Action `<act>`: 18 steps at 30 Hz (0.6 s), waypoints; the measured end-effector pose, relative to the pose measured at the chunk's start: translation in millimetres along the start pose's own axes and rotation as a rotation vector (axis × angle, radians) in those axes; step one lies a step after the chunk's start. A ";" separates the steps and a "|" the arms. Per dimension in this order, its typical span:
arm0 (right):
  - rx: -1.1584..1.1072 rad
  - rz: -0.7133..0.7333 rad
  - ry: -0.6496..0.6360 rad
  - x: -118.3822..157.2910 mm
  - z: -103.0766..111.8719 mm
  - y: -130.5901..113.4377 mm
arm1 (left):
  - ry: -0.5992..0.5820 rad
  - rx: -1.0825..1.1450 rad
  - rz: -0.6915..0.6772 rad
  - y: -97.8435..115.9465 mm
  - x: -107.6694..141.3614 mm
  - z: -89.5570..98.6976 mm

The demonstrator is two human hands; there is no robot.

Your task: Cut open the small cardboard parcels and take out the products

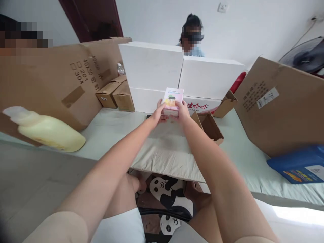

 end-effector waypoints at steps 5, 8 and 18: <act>0.049 0.177 -0.063 129.3 64.8 -13.1 | -0.138 -0.510 -0.172 -64.4 42.8 23.5; 0.107 0.369 0.239 199.2 118.9 -24.4 | -0.228 -0.876 -0.113 -106.8 57.6 21.8; 0.478 0.267 0.745 124.3 306.1 20.3 | -0.117 -1.378 -0.228 -169.1 70.3 -11.9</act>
Point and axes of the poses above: each hand's wrist, its own x-axis away from the middle knuckle, its own z-axis out of the back of the hand, y = z × x, the point moved 1 cm from there along -x, towards the middle knuckle, and after that the axes turned 2 degrees about -y, right-handed, at the moved point
